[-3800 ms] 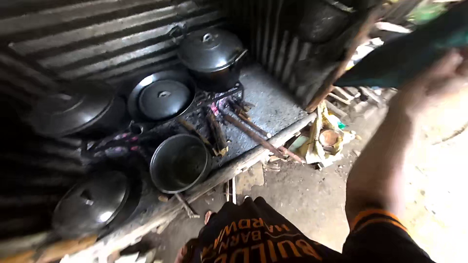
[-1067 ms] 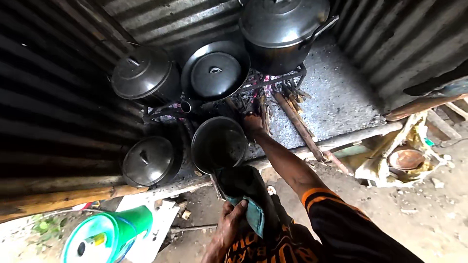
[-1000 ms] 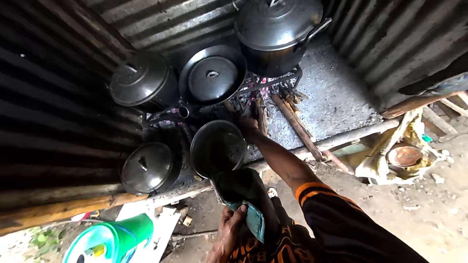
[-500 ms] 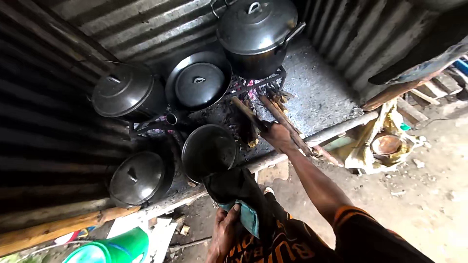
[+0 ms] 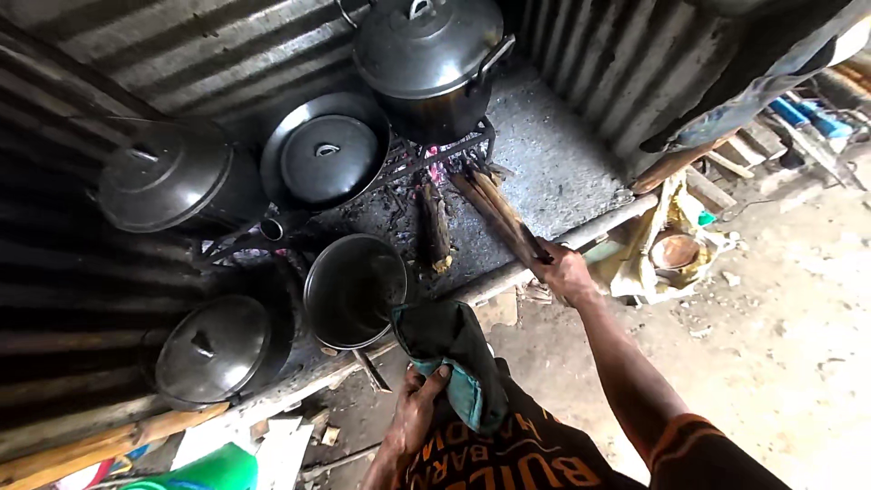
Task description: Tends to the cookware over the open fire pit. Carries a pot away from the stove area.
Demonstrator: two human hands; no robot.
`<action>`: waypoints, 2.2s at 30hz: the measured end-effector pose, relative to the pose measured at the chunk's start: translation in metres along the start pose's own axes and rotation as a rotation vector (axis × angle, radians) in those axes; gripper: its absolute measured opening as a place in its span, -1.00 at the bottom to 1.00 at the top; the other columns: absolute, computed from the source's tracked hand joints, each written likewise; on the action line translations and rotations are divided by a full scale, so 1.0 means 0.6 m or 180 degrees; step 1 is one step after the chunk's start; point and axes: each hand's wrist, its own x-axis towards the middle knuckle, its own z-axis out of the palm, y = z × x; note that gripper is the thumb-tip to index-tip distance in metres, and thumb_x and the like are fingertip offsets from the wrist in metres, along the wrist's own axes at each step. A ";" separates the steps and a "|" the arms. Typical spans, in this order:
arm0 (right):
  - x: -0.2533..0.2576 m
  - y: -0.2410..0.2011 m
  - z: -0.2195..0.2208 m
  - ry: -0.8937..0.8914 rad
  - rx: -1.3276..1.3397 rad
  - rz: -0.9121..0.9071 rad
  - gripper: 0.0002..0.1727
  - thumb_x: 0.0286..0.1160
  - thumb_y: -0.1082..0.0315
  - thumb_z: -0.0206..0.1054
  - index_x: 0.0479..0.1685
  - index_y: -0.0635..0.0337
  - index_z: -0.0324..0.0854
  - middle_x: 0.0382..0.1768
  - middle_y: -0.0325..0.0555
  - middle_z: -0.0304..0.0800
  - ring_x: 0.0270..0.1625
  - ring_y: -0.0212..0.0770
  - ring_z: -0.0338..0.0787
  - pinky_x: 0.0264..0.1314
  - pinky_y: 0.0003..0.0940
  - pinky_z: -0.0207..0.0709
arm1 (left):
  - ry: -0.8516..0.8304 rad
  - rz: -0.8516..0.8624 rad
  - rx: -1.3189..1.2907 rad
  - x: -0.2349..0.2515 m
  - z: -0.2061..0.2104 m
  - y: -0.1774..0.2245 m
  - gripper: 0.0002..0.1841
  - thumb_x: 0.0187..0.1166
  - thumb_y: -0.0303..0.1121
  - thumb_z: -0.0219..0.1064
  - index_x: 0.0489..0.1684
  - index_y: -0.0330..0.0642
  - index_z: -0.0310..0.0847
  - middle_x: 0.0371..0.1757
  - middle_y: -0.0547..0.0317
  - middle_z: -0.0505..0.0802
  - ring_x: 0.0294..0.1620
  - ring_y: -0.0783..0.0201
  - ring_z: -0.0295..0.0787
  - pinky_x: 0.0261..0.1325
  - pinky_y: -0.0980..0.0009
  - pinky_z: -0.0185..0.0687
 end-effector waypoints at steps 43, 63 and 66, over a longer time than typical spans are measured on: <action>0.341 -0.089 0.118 -0.0026 -0.0205 0.0347 -0.25 0.51 -0.02 0.41 0.63 0.16 0.35 0.31 0.39 0.66 0.10 0.41 0.81 -0.04 0.40 0.67 | 0.1317 0.0410 -0.0322 0.129 0.158 -0.008 -0.80 0.60 -0.47 0.18 0.06 -0.29 0.63 -0.21 0.07 0.93 -0.20 0.26 0.92 0.00 0.27 0.88; 0.353 -0.089 0.074 0.0996 0.0757 -0.0349 -0.69 0.57 0.25 0.38 0.17 0.20 0.77 0.10 0.35 0.81 0.18 0.37 0.80 0.24 0.37 0.60 | 0.1144 0.0501 -0.0240 0.133 0.132 -0.001 -0.82 0.59 -0.45 0.23 0.02 -0.26 0.67 -0.21 0.06 0.93 -0.19 0.27 0.91 0.02 0.28 0.85; 0.342 -0.078 0.070 0.1312 0.0734 -0.0602 -0.73 0.56 0.29 0.39 0.10 0.23 0.79 0.06 0.31 0.82 0.11 0.33 0.82 0.14 0.32 0.65 | 0.1124 0.0527 -0.0266 0.136 0.129 0.000 -0.82 0.60 -0.45 0.23 0.01 -0.26 0.68 -0.20 0.07 0.93 -0.18 0.27 0.91 0.03 0.28 0.85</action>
